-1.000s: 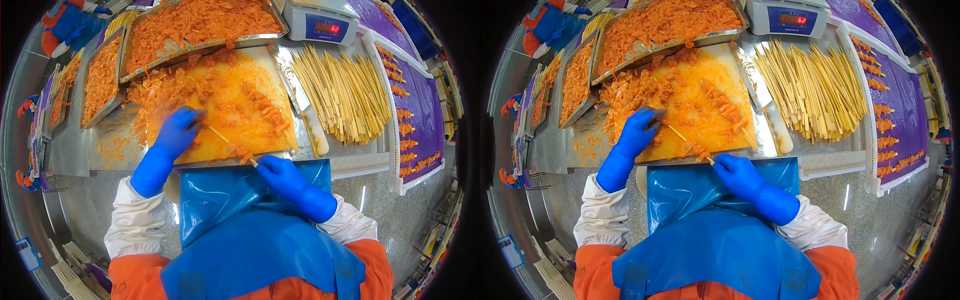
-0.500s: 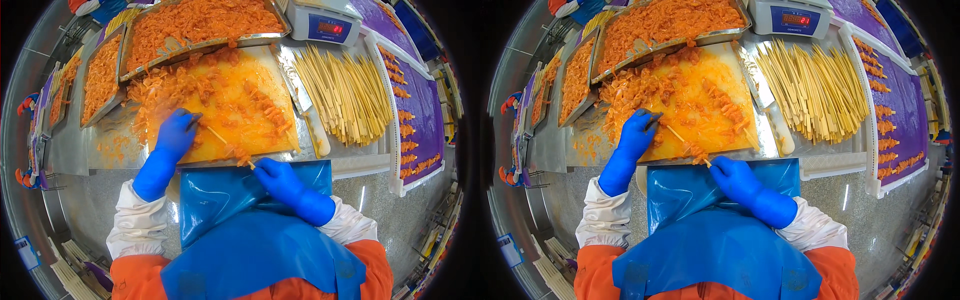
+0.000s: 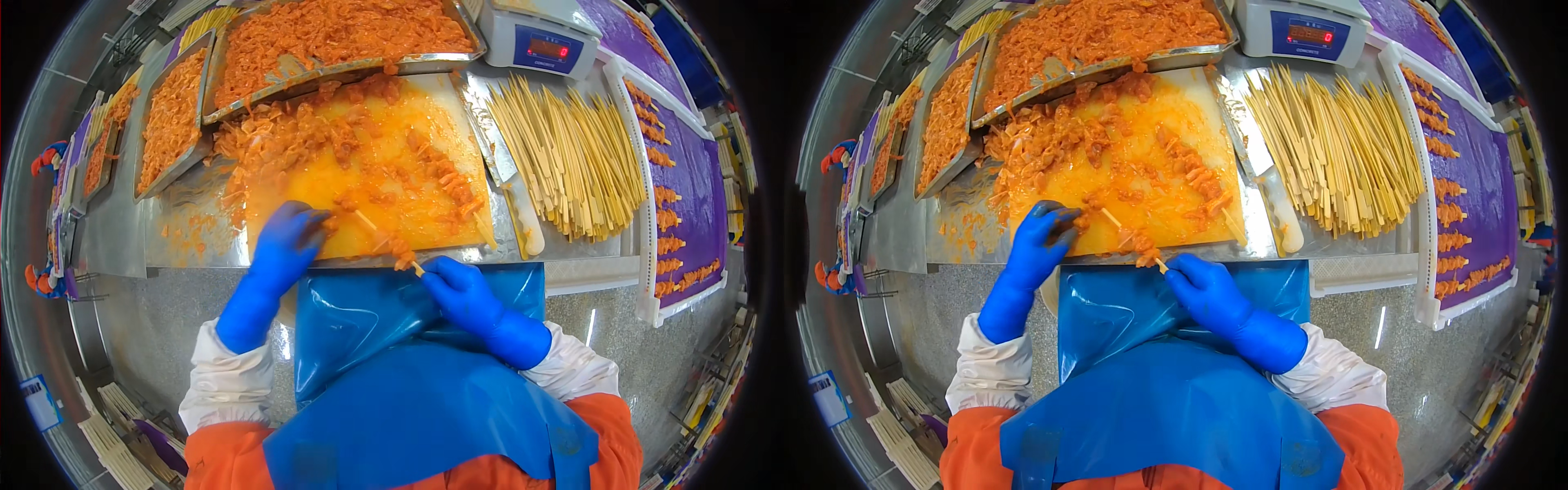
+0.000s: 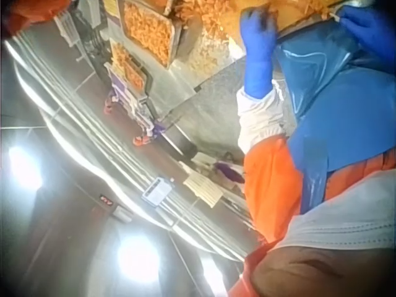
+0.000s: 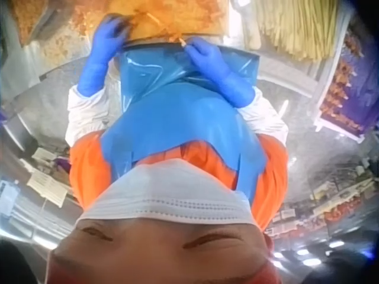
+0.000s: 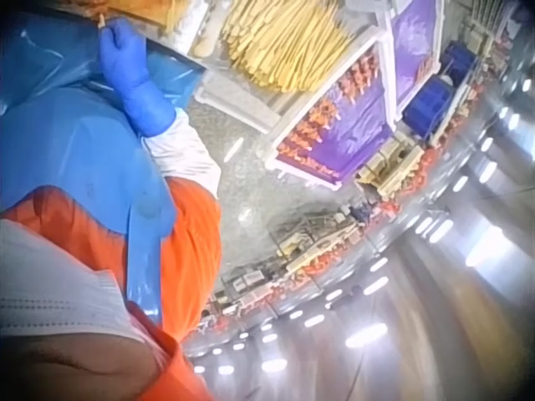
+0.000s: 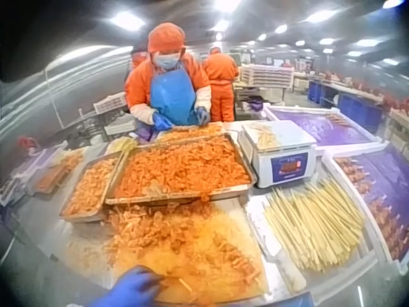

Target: Manually skewering marinated pieces of meat onto wooden sticks in an industrial food production setting.

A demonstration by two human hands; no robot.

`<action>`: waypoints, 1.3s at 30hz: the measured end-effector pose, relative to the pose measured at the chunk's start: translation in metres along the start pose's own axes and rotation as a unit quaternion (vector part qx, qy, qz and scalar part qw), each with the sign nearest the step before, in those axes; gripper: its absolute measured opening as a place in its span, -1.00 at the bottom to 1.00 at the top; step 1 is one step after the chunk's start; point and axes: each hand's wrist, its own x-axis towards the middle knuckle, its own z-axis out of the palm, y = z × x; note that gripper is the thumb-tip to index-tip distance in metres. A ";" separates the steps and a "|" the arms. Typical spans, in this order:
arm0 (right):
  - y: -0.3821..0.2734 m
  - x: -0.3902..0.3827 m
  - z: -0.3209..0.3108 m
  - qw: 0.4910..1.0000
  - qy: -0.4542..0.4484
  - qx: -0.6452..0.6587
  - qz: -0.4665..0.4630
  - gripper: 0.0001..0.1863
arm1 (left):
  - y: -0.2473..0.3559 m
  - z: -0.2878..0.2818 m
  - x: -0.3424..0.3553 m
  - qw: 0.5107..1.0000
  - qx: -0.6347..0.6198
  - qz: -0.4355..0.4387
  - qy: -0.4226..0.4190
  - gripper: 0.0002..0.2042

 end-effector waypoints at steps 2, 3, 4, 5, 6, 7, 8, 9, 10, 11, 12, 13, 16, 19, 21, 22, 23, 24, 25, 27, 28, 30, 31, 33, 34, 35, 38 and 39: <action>-0.006 -0.003 0.000 1.000 -0.006 -0.002 0.007 -0.83 | -0.001 0.008 0.002 0.999 0.033 -0.008 0.019 -0.76; -0.009 -0.004 0.001 1.000 -0.008 -0.003 0.016 -0.84 | -0.003 0.011 0.007 0.999 0.026 -0.021 0.040 -0.77; -0.012 -0.005 0.002 1.000 -0.011 -0.003 0.014 -0.84 | -0.006 0.012 0.011 0.997 0.020 -0.035 0.061 -0.78; -0.013 -0.007 0.000 1.000 -0.015 -0.018 0.011 -0.84 | -0.012 0.012 0.015 0.997 0.019 -0.034 0.063 -0.78; -0.013 -0.008 -0.001 0.999 -0.020 -0.033 0.008 -0.85 | -0.020 0.009 0.018 0.992 0.001 -0.044 0.119 -0.79; -0.012 -0.008 -0.001 0.999 -0.020 -0.035 0.007 -0.85 | -0.029 0.005 0.021 0.983 -0.018 -0.052 0.174 -0.81; -0.009 -0.009 0.000 0.998 -0.017 -0.053 -0.035 -0.85 | -0.033 -0.006 0.025 0.979 0.025 -0.070 0.188 -0.81; -0.005 -0.009 0.003 0.994 -0.018 -0.070 -0.079 -0.86 | -0.038 -0.018 0.025 0.972 0.071 -0.091 0.203 -0.82; 0.000 -0.007 0.008 0.994 -0.020 -0.069 -0.079 -0.86 | -0.051 -0.018 0.025 0.972 0.030 -0.101 0.212 -0.82; 0.004 -0.001 0.013 0.991 -0.016 -0.103 -0.083 -0.86 | -0.058 -0.014 0.024 0.971 0.032 -0.102 0.214 -0.82; 0.005 0.003 0.016 0.987 -0.011 -0.137 -0.087 -0.86 | -0.062 -0.012 0.023 0.980 0.054 -0.081 0.172 -0.82; 0.002 0.009 0.015 0.987 -0.013 -0.136 -0.089 -0.86 | -0.067 -0.011 0.021 0.987 0.076 -0.060 0.129 -0.83; -0.001 0.015 0.012 0.991 0.052 -0.107 -0.067 -0.85 | -0.035 -0.017 0.016 0.995 0.056 -0.061 0.051 -0.82; -0.001 0.009 0.004 0.995 0.030 -0.077 -0.054 -0.84 | -0.016 -0.020 0.006 0.995 0.051 -0.085 -0.010 -0.82; 0.000 0.001 0.004 0.998 -0.004 -0.044 -0.034 -0.84 | -0.013 -0.019 0.003 0.993 0.043 -0.103 -0.028 -0.82; 0.001 -0.002 0.003 0.999 -0.003 -0.043 -0.034 -0.84 | -0.016 -0.018 0.002 0.996 0.034 -0.085 -0.009 -0.82; 0.003 -0.003 0.003 0.998 -0.012 -0.060 -0.030 -0.84 | -0.019 -0.016 0.001 0.997 0.024 -0.068 0.011 -0.82; 0.005 -0.004 0.003 0.997 -0.021 -0.076 -0.027 -0.85 | -0.019 -0.016 0.001 0.997 0.023 -0.068 0.011 -0.82; 0.004 -0.004 0.002 0.997 -0.021 -0.076 -0.027 -0.85 | -0.019 -0.016 0.001 0.996 0.022 -0.082 0.009 -0.83; 0.003 -0.005 0.003 0.997 -0.021 -0.070 -0.024 -0.84 | -0.020 -0.018 0.002 0.995 0.021 -0.097 0.007 -0.83; 0.004 -0.004 0.003 0.997 -0.021 -0.069 -0.025 -0.84 | -0.023 -0.021 0.003 0.996 0.043 -0.078 -0.007 -0.83; 0.004 -0.003 0.003 0.996 -0.028 -0.081 -0.039 -0.83 | -0.028 -0.024 0.008 0.996 0.064 -0.059 -0.022 -0.83; 0.003 -0.004 0.004 0.996 -0.029 -0.080 -0.040 -0.83 | -0.031 -0.024 0.011 0.996 0.065 -0.049 -0.031 -0.84; 0.002 -0.005 0.004 0.998 -0.034 -0.048 -0.010 -0.83 | -0.031 -0.026 0.016 0.996 0.066 -0.038 -0.040 -0.86; 0.003 -0.005 0.004 0.998 -0.034 -0.047 -0.011 -0.83 | -0.027 -0.027 0.019 0.995 0.073 -0.036 -0.055 -0.88; 0.004 -0.005 0.005 0.998 -0.030 -0.048 -0.019 -0.83 | -0.025 -0.029 0.021 0.994 0.080 -0.035 -0.070 -0.89; 0.004 -0.005 0.005 0.998 -0.030 -0.042 -0.024 -0.83 | -0.027 -0.031 0.028 0.977 0.142 -0.079 -0.141 -0.84; 0.003 -0.005 0.004 0.999 -0.034 -0.037 -0.020 -0.83 | -0.030 -0.030 0.027 0.976 0.144 -0.079 -0.141 -0.84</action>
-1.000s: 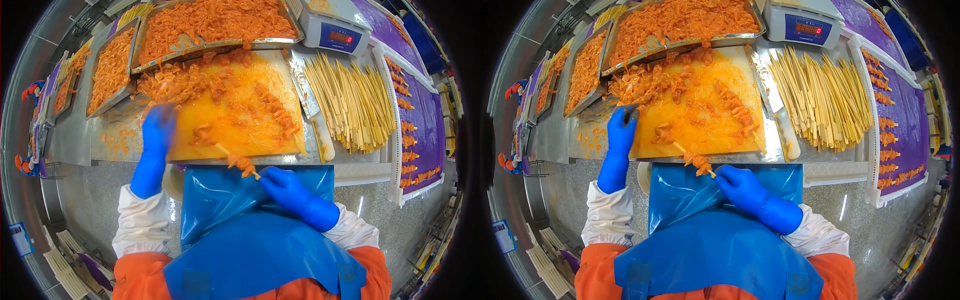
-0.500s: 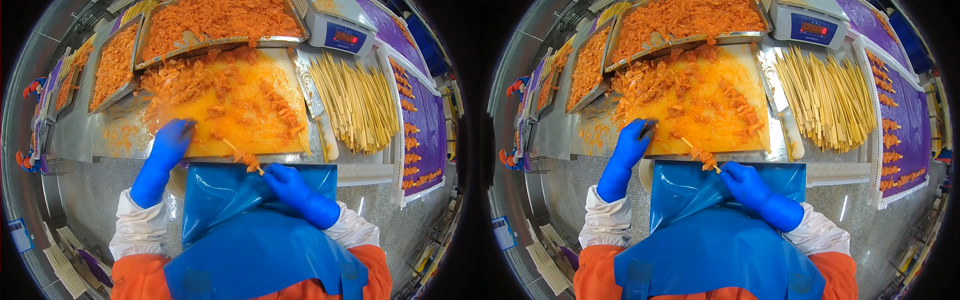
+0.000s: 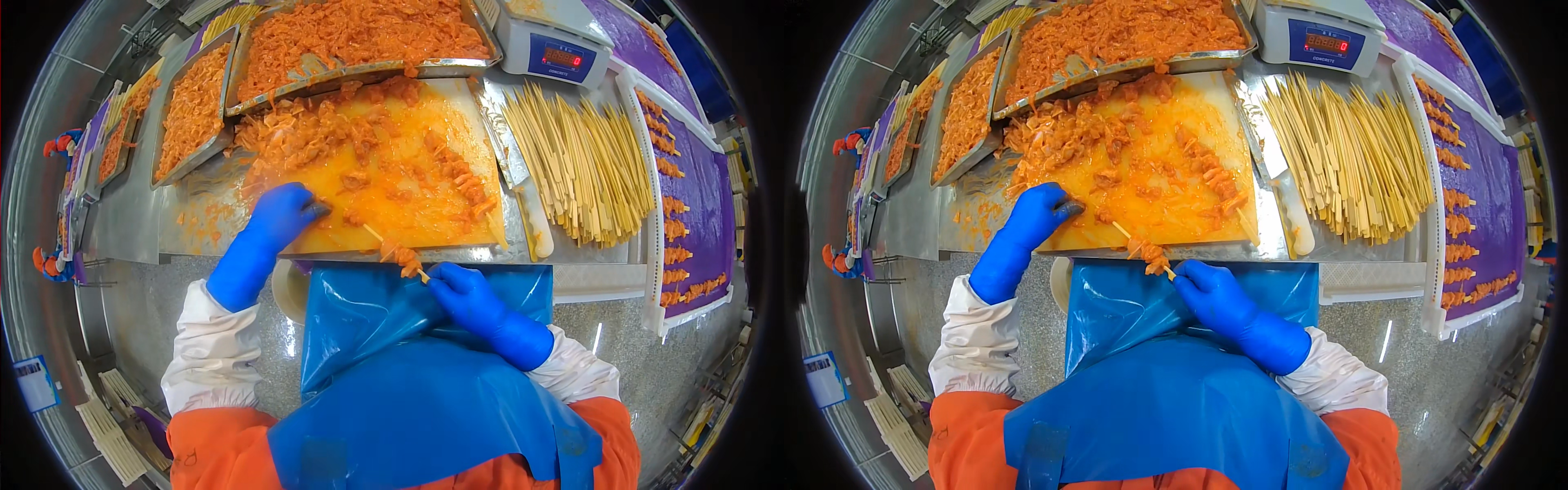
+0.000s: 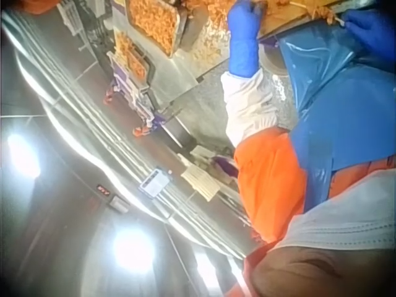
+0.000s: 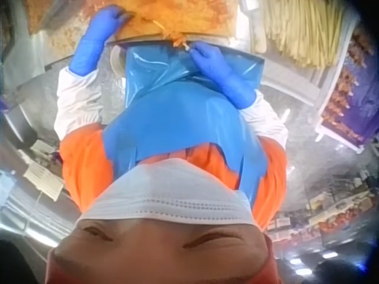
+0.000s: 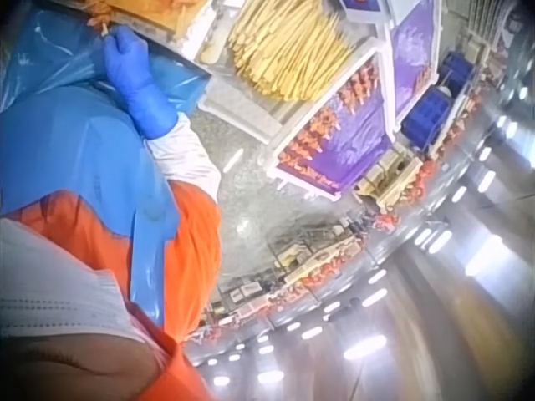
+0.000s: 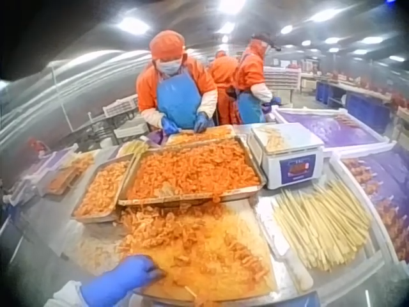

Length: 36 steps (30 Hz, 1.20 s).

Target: Manually skewering marinated pieces of meat onto wooden sticks in an industrial food production setting.

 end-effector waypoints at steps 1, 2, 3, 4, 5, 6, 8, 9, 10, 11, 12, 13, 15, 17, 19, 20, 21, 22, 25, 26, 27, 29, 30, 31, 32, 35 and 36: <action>0.001 0.000 0.000 1.000 0.000 0.001 -0.002 -0.83 | -0.006 0.005 -0.001 0.999 0.026 0.024 0.011 -0.82; 0.002 0.000 0.000 1.000 0.003 -0.002 -0.002 -0.82 | -0.005 0.004 0.000 0.997 0.052 0.049 0.022 -0.80; 0.003 0.000 -0.001 1.000 0.005 -0.005 -0.003 -0.82 | -0.003 -0.001 0.000 0.997 0.054 0.050 0.022 -0.80; 0.002 -0.001 -0.002 1.000 0.006 -0.004 -0.004 -0.82 | -0.001 -0.008 -0.002 0.999 -0.007 0.033 -0.019 -0.83; 0.000 -0.002 -0.003 1.000 0.005 -0.003 0.000 -0.82 | 0.002 -0.013 -0.003 0.996 -0.069 0.017 -0.059 -0.86; 0.000 -0.003 -0.004 1.000 0.004 -0.003 0.005 -0.82 | 0.005 -0.012 -0.008 0.996 -0.067 0.018 -0.060 -0.86; 0.003 -0.003 -0.005 1.000 0.007 -0.001 -0.004 -0.82 | 0.010 -0.008 -0.021 0.988 -0.150 -0.008 0.046 -0.89; 0.004 -0.004 -0.005 1.000 0.008 -0.001 -0.012 -0.82 | 0.010 -0.006 -0.020 0.988 -0.149 -0.007 0.045 -0.89; 0.004 -0.004 -0.005 1.000 0.009 0.000 -0.011 -0.82 | 0.011 -0.001 -0.018 0.982 -0.139 0.015 0.128 -0.86; 0.002 -0.003 -0.005 1.000 0.003 0.003 -0.004 -0.82 | 0.013 0.004 -0.018 0.968 -0.129 0.035 0.211 -0.82; 0.002 -0.003 -0.005 1.000 -0.003 0.005 0.003 -0.82 | 0.015 0.008 -0.017 0.968 -0.130 0.033 0.211 -0.82; 0.003 -0.004 -0.004 1.000 -0.004 0.004 0.004 -0.82 | 0.017 0.012 -0.014 0.976 -0.117 0.054 0.175 -0.81; 0.003 -0.004 -0.004 1.000 -0.003 0.001 0.005 -0.82 | 0.020 0.013 -0.006 0.982 -0.103 0.075 0.140 -0.79; 0.003 -0.003 -0.003 1.000 -0.004 0.010 0.008 -0.82 | 0.021 0.012 -0.001 0.985 -0.114 0.025 0.128 -0.80; 0.003 -0.001 -0.001 1.000 -0.003 0.020 0.012 -0.81 | 0.025 0.012 -0.002 0.981 -0.135 0.013 0.135 -0.80; 0.004 0.000 0.000 1.000 -0.005 0.005 0.008 -0.81 | 0.026 0.013 -0.004 0.977 -0.156 -0.001 0.145 -0.81; 0.005 0.002 0.002 1.000 -0.007 -0.011 0.004 -0.81 | 0.026 0.015 -0.006 0.977 -0.156 -0.002 0.143 -0.81; 0.004 0.003 0.004 1.000 -0.008 -0.010 0.005 -0.81 | 0.025 0.018 -0.007 0.975 -0.163 -0.012 0.150 -0.81; 0.000 0.008 0.007 1.000 0.008 -0.022 -0.013 -0.81 | 0.027 0.020 -0.008 0.974 -0.164 -0.033 0.152 -0.81; -0.002 0.008 0.007 0.999 0.006 -0.031 -0.006 -0.81 | 0.030 0.020 -0.008 0.976 -0.154 -0.042 0.146 -0.82; -0.004 0.009 0.006 0.999 0.004 -0.040 0.001 -0.81 | 0.031 0.021 -0.009 0.976 -0.154 -0.042 0.146 -0.82; -0.007 0.010 0.006 0.998 0.003 -0.055 -0.003 -0.81 | 0.034 0.025 -0.010 0.975 -0.120 -0.023 0.183 -0.83; -0.010 0.010 0.007 0.998 0.002 -0.070 -0.007 -0.81 | 0.036 0.027 -0.011 0.976 -0.121 -0.023 0.182 -0.83; -0.014 0.011 0.008 0.998 0.002 -0.069 -0.006 -0.81 | 0.038 0.029 -0.012 0.976 -0.103 -0.026 0.192 -0.84; -0.019 0.012 0.008 0.998 -0.003 -0.069 0.001 -0.83 | 0.040 0.029 -0.012 0.975 -0.084 -0.030 0.202 -0.85; -0.034 0.013 0.006 0.997 0.001 -0.068 -0.025 -0.83 | 0.040 0.029 -0.011 0.980 -0.060 -0.033 0.188 -0.85; -0.038 0.014 0.005 0.996 0.012 -0.068 -0.057 -0.82 | 0.041 0.029 -0.011 0.980 -0.060 -0.034 0.188 -0.85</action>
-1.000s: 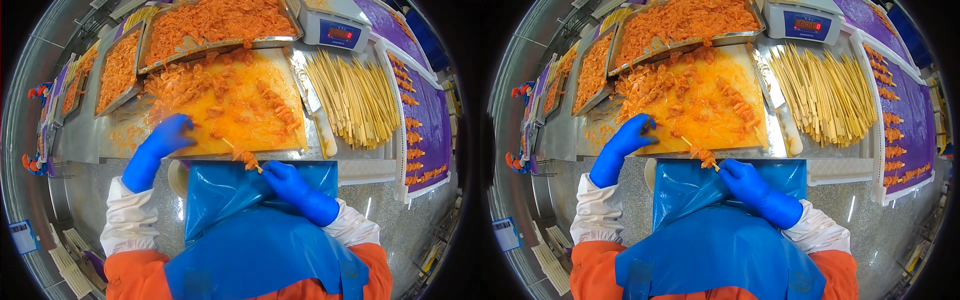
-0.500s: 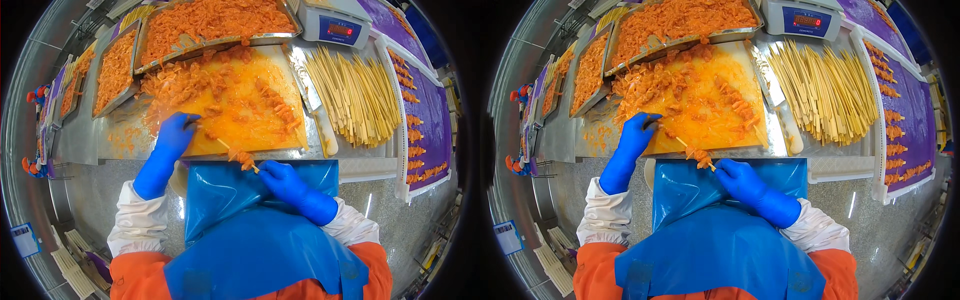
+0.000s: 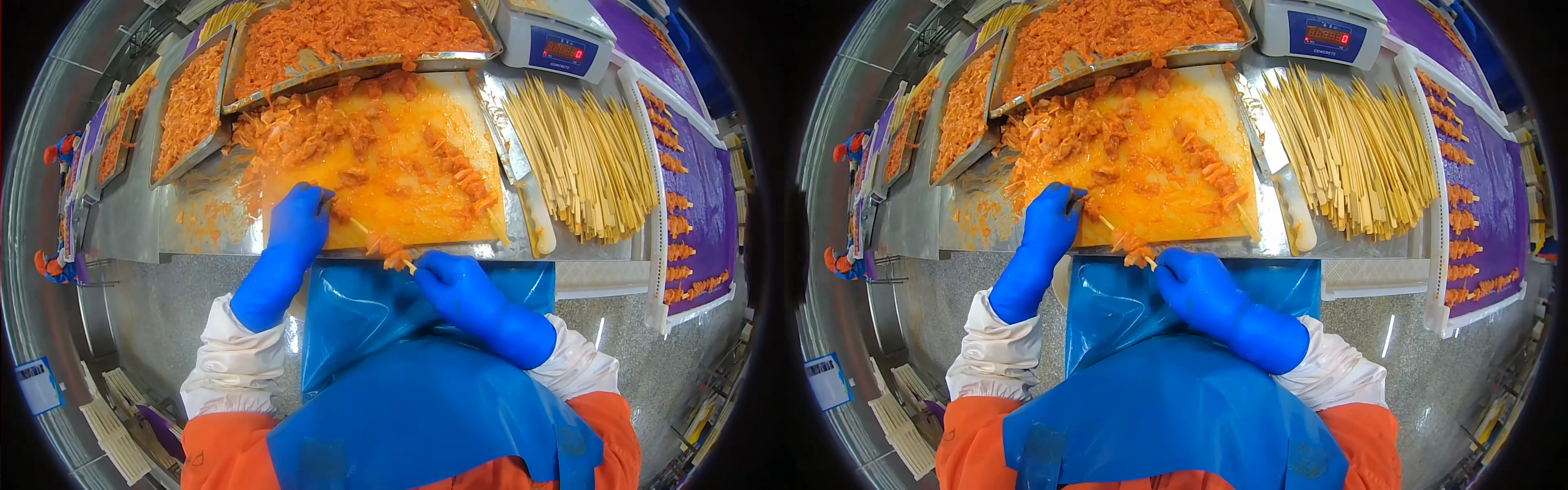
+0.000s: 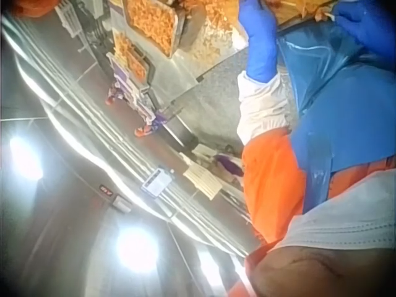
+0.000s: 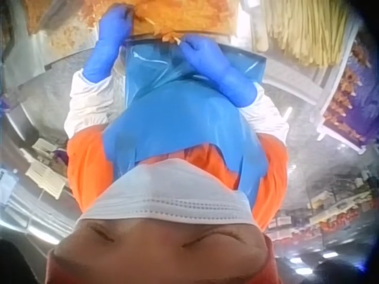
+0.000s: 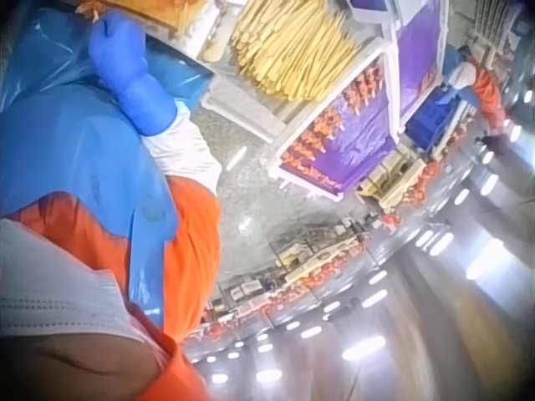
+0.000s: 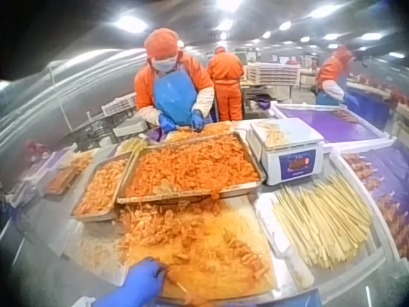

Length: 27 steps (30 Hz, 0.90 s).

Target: Manually skewering marinated pieces of meat onto wooden sticks in an industrial food production setting.

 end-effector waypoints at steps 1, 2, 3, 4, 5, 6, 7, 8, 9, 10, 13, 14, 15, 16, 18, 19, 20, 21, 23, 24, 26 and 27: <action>-0.002 0.002 0.001 1.000 -0.001 0.001 0.000 -0.82 | 0.001 -0.001 0.001 1.000 0.002 -0.003 -0.005 -0.85; -0.005 0.005 0.002 1.000 -0.002 -0.015 0.002 -0.82 | 0.003 -0.002 0.002 1.000 0.003 -0.004 -0.011 -0.85; -0.007 0.006 0.002 1.000 -0.003 -0.031 0.005 -0.81 | 0.002 -0.002 0.002 1.000 0.003 -0.003 -0.011 -0.85; -0.005 0.005 0.004 1.000 -0.003 -0.030 0.005 -0.81 | 0.000 -0.001 0.002 1.000 0.005 -0.007 -0.015 -0.85; 0.001 0.005 0.006 1.000 0.002 -0.024 0.004 -0.81 | 0.000 0.000 0.002 1.000 0.008 -0.011 -0.018 -0.84; 0.007 0.005 0.009 1.000 0.006 -0.018 0.004 -0.82 | 0.000 -0.001 0.003 1.000 0.008 -0.011 -0.019 -0.84; 0.012 0.005 0.011 1.000 0.007 -0.017 0.004 -0.82 | 0.001 -0.002 0.004 1.000 0.010 -0.010 -0.018 -0.84; 0.018 0.007 0.014 0.999 0.012 -0.030 0.013 -0.80 | 0.003 -0.003 0.004 1.000 0.012 -0.009 -0.018 -0.84; 0.024 0.009 0.017 0.999 0.017 -0.043 0.023 -0.78 | 0.003 -0.002 0.003 1.000 0.013 -0.008 -0.018 -0.84; 0.029 0.015 0.023 0.999 0.018 -0.042 0.022 -0.78 | 0.003 -0.001 0.002 1.000 0.011 -0.003 -0.013 -0.84; 0.030 0.033 0.036 0.998 0.051 -0.036 -0.009 -0.78 | 0.005 0.002 -0.001 1.000 -0.009 0.006 -0.010 -0.84; 0.028 0.034 0.038 0.998 0.049 -0.034 -0.013 -0.78 | 0.005 0.003 -0.004 1.000 -0.027 0.004 -0.013 -0.84; 0.027 0.034 0.040 0.998 0.048 -0.033 -0.018 -0.78 | 0.004 0.004 -0.004 1.000 -0.026 0.004 -0.013 -0.84; 0.025 0.035 0.040 0.998 0.048 -0.032 -0.018 -0.78 | 0.003 0.005 -0.005 1.000 -0.025 0.006 -0.001 -0.84; 0.022 0.035 0.036 0.999 0.034 -0.011 0.014 -0.78 | 0.002 0.007 -0.007 1.000 -0.027 0.007 0.010 -0.83; 0.025 0.033 0.036 0.999 0.034 -0.013 0.015 -0.78 | -0.001 0.006 -0.009 0.999 -0.034 0.010 0.001 -0.81; 0.029 0.033 0.037 0.999 0.040 -0.015 0.001 -0.78 | -0.004 0.005 -0.008 0.999 -0.043 0.017 -0.009 -0.78; 0.032 0.032 0.036 0.999 0.047 -0.017 -0.012 -0.77 | -0.006 0.005 -0.009 0.999 -0.045 0.019 -0.009 -0.78; 0.035 0.024 0.028 0.999 0.044 0.003 0.000 -0.77 | -0.010 0.004 -0.015 0.986 -0.150 0.042 0.057 -0.74; 0.037 0.019 0.024 0.999 0.038 0.025 0.012 -0.77 | -0.016 0.003 -0.015 0.986 -0.152 0.041 0.056 -0.74; 0.040 0.011 0.016 0.999 0.028 0.025 0.034 -0.77 | -0.023 -0.001 -0.010 0.995 -0.073 0.030 0.068 -0.72; 0.040 0.008 0.011 0.998 0.017 0.026 0.053 -0.76 | -0.019 -0.001 -0.006 0.992 -0.116 -0.012 0.040 -0.72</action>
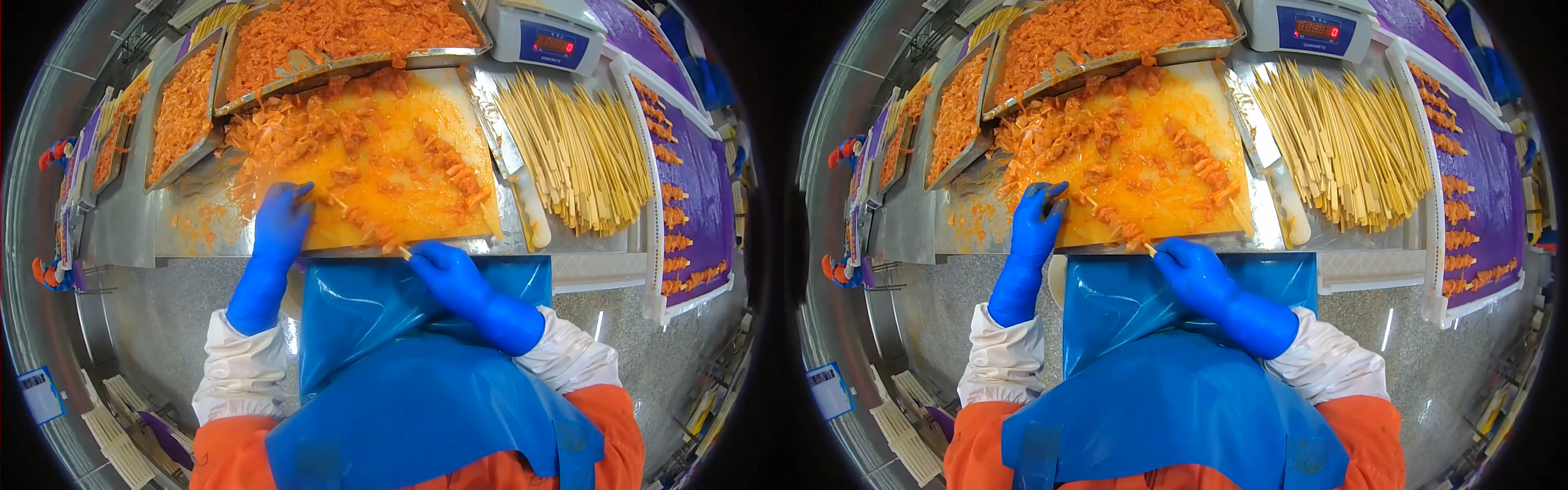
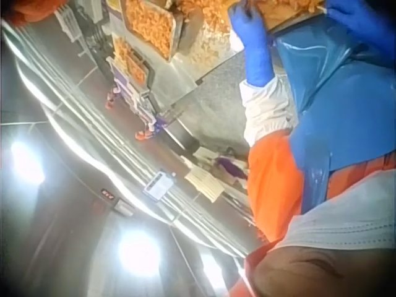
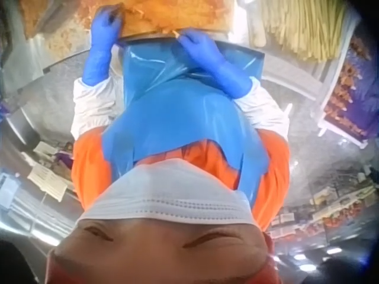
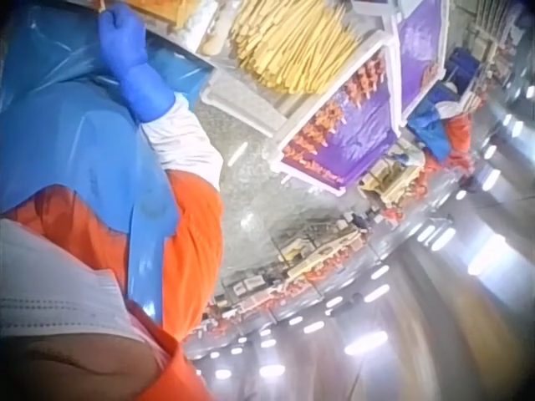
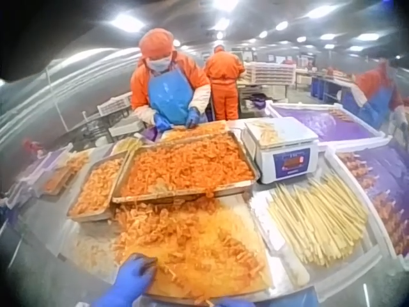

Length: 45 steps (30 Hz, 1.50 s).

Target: Manually skewering marinated pieces of meat onto wooden sticks in an industrial food production setting.

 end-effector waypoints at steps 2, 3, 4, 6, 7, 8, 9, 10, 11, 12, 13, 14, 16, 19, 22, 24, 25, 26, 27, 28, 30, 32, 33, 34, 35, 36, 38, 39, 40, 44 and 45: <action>-0.003 -0.009 -0.005 1.000 -0.005 0.017 0.019 -0.78 | 0.017 0.003 0.003 1.000 -0.023 0.007 0.012 -0.74; -0.004 -0.010 -0.006 0.999 -0.009 0.038 0.038 -0.79 | 0.021 0.005 0.005 0.999 -0.044 0.017 0.022 -0.75; -0.003 -0.009 -0.007 0.999 -0.008 0.038 0.038 -0.79 | 0.019 0.009 0.007 0.999 -0.045 0.017 0.021 -0.75; -0.003 -0.009 -0.006 0.999 -0.016 0.033 0.026 -0.80 | 0.013 0.016 0.005 0.991 -0.043 0.095 -0.083 -0.79; -0.004 -0.011 -0.007 0.999 -0.016 0.033 0.027 -0.80 | 0.013 0.017 0.004 0.994 -0.033 0.079 -0.063 -0.81; -0.005 -0.013 -0.011 1.000 -0.012 0.019 0.021 -0.80 | 0.008 0.018 0.005 0.994 -0.033 0.079 -0.063 -0.81; -0.005 -0.015 -0.014 1.000 -0.007 0.004 0.015 -0.80 | 0.000 0.018 0.007 0.996 -0.031 0.074 -0.034 -0.82; -0.002 -0.018 -0.018 1.000 -0.008 0.003 0.014 -0.80 | -0.005 0.017 0.008 0.997 -0.028 0.070 -0.006 -0.82; 0.003 -0.023 -0.023 1.000 -0.009 0.016 0.018 -0.80 | -0.002 0.013 0.009 0.997 -0.029 0.070 -0.007 -0.82; 0.007 -0.026 -0.027 0.999 -0.010 0.028 0.022 -0.80 | 0.006 0.006 0.012 0.999 -0.038 0.035 -0.014 -0.80; 0.007 -0.029 -0.031 0.999 -0.009 0.028 0.022 -0.80 | 0.009 0.002 0.014 0.999 -0.047 0.001 -0.021 -0.77; 0.003 -0.033 -0.035 0.998 -0.004 0.043 0.046 -0.80 | 0.004 -0.003 0.016 0.999 -0.046 0.001 -0.021 -0.77; 0.002 -0.034 -0.038 0.996 0.002 0.057 0.070 -0.80 | -0.010 -0.012 0.028 0.987 0.054 -0.004 -0.150 -0.66; 0.002 -0.032 -0.039 0.999 -0.003 0.020 0.039 -0.82 | 0.003 -0.016 0.045 0.991 0.003 0.079 -0.106 -0.67; -0.001 -0.032 -0.037 0.998 -0.002 0.041 0.040 -0.83 | 0.039 -0.013 0.080 0.988 -0.032 0.053 -0.140 -0.70; 0.003 -0.031 -0.033 0.998 -0.010 0.043 0.039 -0.80 | 0.031 0.010 0.111 0.988 -0.016 0.090 -0.125 -0.68; 0.004 -0.031 -0.031 0.998 -0.008 0.042 0.040 -0.80 | 0.027 0.025 0.126 0.986 0.000 0.126 -0.109 -0.67; 0.004 -0.031 -0.029 0.997 -0.014 0.059 0.049 -0.79 | 0.027 0.039 0.140 0.986 -0.003 0.128 -0.110 -0.67; 0.001 -0.031 -0.028 0.995 -0.024 0.074 0.055 -0.79 | 0.030 0.048 0.151 0.987 0.023 0.134 -0.081 -0.65; -0.002 -0.031 -0.026 0.996 -0.024 0.072 0.053 -0.79 | 0.033 0.056 0.160 0.988 0.048 0.139 -0.053 -0.63; -0.005 -0.032 -0.025 0.987 -0.054 0.118 0.097 -0.78 | 0.036 0.086 0.177 0.976 0.082 0.200 -0.001 -0.74; -0.001 -0.032 -0.026 0.986 -0.050 0.123 0.100 -0.77 | 0.041 0.103 0.185 0.958 0.199 0.205 0.023 -0.85; 0.002 -0.032 -0.028 0.985 -0.054 0.131 0.100 -0.77 | 0.048 0.100 0.184 0.958 0.198 0.207 0.021 -0.85; 0.004 -0.032 -0.031 0.985 -0.052 0.133 0.101 -0.77 | 0.052 0.093 0.182 0.957 0.185 0.217 -0.054 -0.79; 0.006 -0.032 -0.033 0.986 -0.048 0.127 0.097 -0.77 | 0.053 0.087 0.179 0.951 0.171 0.224 -0.129 -0.71; 0.007 -0.032 -0.034 0.987 -0.044 0.122 0.092 -0.77 | 0.049 0.085 0.178 0.950 0.173 0.225 -0.131 -0.71; 0.008 -0.032 -0.037 0.985 -0.048 0.129 0.102 -0.78 | 0.046 0.081 0.175 0.958 0.153 0.180 -0.162 -0.74; 0.008 -0.032 -0.037 0.984 -0.051 0.132 0.112 -0.78 | 0.047 0.076 0.173 0.958 0.156 0.180 -0.163 -0.74; 0.008 -0.032 -0.037 0.983 -0.052 0.135 0.111 -0.78 | 0.048 0.071 0.173 0.964 0.135 0.168 -0.158 -0.77; 0.008 -0.034 -0.040 0.990 -0.031 0.113 0.074 -0.78 | 0.047 0.057 0.171 0.984 -0.037 0.138 -0.107 -0.78; 0.007 -0.036 -0.041 0.993 -0.012 0.104 0.046 -0.78 | 0.042 0.053 0.171 0.984 -0.036 0.139 -0.107 -0.78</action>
